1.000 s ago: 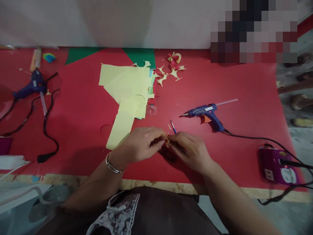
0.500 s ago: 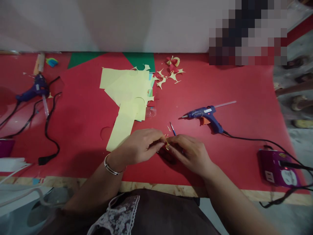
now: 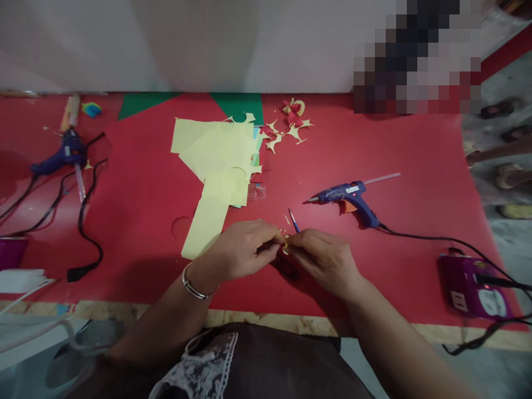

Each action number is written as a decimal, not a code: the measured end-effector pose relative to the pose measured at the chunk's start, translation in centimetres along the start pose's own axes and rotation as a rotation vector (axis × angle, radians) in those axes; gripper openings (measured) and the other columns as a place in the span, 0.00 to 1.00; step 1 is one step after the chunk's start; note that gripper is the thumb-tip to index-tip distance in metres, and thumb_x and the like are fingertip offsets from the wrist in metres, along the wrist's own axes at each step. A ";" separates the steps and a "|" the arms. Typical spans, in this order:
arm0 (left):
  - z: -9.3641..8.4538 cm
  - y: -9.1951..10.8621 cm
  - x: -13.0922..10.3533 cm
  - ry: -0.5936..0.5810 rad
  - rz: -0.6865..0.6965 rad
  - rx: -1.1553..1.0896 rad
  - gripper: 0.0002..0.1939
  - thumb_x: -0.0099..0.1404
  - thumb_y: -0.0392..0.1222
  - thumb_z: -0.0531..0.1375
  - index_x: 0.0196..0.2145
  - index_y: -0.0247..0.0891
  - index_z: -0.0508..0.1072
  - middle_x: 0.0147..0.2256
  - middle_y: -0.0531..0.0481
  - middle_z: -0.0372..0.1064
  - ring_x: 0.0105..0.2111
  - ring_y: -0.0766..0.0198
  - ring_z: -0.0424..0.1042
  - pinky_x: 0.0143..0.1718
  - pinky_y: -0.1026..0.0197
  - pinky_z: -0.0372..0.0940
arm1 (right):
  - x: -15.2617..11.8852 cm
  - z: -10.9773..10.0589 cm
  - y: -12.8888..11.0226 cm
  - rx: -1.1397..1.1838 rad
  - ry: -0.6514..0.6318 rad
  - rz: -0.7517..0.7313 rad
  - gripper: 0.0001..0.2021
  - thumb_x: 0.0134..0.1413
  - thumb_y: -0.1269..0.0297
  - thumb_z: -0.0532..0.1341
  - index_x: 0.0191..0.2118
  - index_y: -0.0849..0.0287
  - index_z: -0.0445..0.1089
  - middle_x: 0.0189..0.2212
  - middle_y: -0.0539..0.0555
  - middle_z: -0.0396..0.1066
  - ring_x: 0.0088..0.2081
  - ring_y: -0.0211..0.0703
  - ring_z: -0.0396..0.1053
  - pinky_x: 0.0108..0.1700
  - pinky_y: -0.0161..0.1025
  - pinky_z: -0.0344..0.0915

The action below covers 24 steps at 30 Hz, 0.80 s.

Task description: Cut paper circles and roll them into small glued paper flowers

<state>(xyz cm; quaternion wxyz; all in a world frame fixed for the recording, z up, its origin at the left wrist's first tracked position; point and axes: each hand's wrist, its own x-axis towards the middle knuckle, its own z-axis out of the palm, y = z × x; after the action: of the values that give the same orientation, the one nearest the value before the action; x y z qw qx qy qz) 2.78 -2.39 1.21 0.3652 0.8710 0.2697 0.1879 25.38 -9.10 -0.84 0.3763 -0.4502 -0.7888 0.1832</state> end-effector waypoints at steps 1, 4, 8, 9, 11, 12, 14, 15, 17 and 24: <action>0.1 0.0 0.0 0.003 -0.004 0.016 0.05 0.75 0.35 0.57 0.40 0.37 0.74 0.34 0.51 0.77 0.30 0.67 0.72 0.33 0.63 0.63 | 0.0 0.0 0.0 -0.010 -0.002 0.002 0.04 0.71 0.69 0.62 0.43 0.57 0.75 0.32 0.54 0.80 0.32 0.39 0.77 0.36 0.34 0.72; 0.2 0.1 0.2 -0.012 -0.045 0.050 0.05 0.74 0.36 0.58 0.39 0.37 0.74 0.34 0.51 0.77 0.30 0.66 0.72 0.33 0.63 0.63 | -0.1 0.1 0.1 -0.033 -0.014 0.008 0.05 0.71 0.69 0.61 0.43 0.58 0.76 0.32 0.54 0.80 0.31 0.39 0.77 0.35 0.35 0.72; 0.2 0.0 0.2 -0.045 -0.092 0.036 0.06 0.73 0.37 0.58 0.39 0.37 0.74 0.33 0.50 0.76 0.32 0.65 0.74 0.35 0.63 0.66 | -0.1 0.2 0.1 -0.035 -0.037 0.001 0.06 0.72 0.70 0.60 0.43 0.58 0.76 0.32 0.54 0.79 0.31 0.40 0.77 0.34 0.35 0.71; 0.2 0.0 0.1 -0.054 -0.100 0.024 0.05 0.73 0.37 0.58 0.38 0.37 0.74 0.33 0.50 0.76 0.32 0.65 0.74 0.36 0.63 0.66 | -0.1 0.2 0.1 -0.029 -0.043 0.002 0.07 0.72 0.70 0.59 0.43 0.57 0.75 0.32 0.54 0.79 0.31 0.40 0.77 0.34 0.35 0.71; 0.2 -0.1 0.1 -0.053 -0.107 0.018 0.05 0.72 0.36 0.58 0.37 0.37 0.74 0.33 0.50 0.75 0.33 0.65 0.74 0.36 0.62 0.67 | -0.2 0.2 0.1 -0.016 -0.043 0.004 0.07 0.71 0.71 0.59 0.43 0.57 0.75 0.32 0.54 0.79 0.31 0.39 0.76 0.35 0.35 0.71; 0.3 0.0 0.1 -0.047 -0.104 0.027 0.06 0.72 0.36 0.58 0.37 0.37 0.73 0.33 0.50 0.75 0.32 0.64 0.74 0.36 0.62 0.66 | -0.1 0.2 0.0 -0.010 -0.040 0.008 0.06 0.71 0.71 0.60 0.43 0.57 0.75 0.32 0.54 0.79 0.32 0.39 0.76 0.36 0.35 0.71; 0.3 0.0 0.2 -0.028 -0.087 0.055 0.06 0.72 0.36 0.57 0.36 0.37 0.73 0.33 0.50 0.75 0.33 0.64 0.73 0.36 0.62 0.66 | -0.1 0.2 0.0 -0.010 -0.029 0.016 0.05 0.70 0.71 0.61 0.43 0.58 0.75 0.33 0.54 0.78 0.32 0.40 0.77 0.36 0.35 0.71; 0.3 0.1 0.2 -0.021 -0.080 0.066 0.07 0.72 0.36 0.57 0.36 0.37 0.73 0.34 0.49 0.76 0.34 0.64 0.73 0.37 0.61 0.66 | -0.1 0.2 0.0 -0.013 -0.027 0.020 0.04 0.70 0.71 0.62 0.44 0.58 0.75 0.33 0.54 0.78 0.32 0.40 0.77 0.36 0.35 0.72; 0.4 0.2 0.3 -0.008 -0.071 0.074 0.06 0.72 0.36 0.56 0.36 0.37 0.72 0.35 0.49 0.76 0.34 0.63 0.73 0.37 0.61 0.66 | 0.0 0.2 -0.1 -0.013 -0.023 0.032 0.04 0.71 0.70 0.62 0.44 0.58 0.75 0.33 0.54 0.79 0.32 0.40 0.77 0.36 0.35 0.72; 0.8 0.1 0.6 -0.025 -0.032 0.124 0.07 0.71 0.34 0.55 0.34 0.38 0.70 0.32 0.50 0.73 0.32 0.64 0.70 0.36 0.61 0.64 | -0.2 0.2 0.0 -0.093 -0.047 0.033 0.06 0.72 0.70 0.60 0.43 0.58 0.76 0.34 0.55 0.79 0.33 0.40 0.76 0.36 0.36 0.71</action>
<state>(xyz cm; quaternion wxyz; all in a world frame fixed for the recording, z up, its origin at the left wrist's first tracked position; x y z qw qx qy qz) 3.70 -2.53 0.87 0.3167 0.8898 0.2902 0.1538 25.28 -9.30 -1.04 0.3334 -0.4757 -0.7975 0.1631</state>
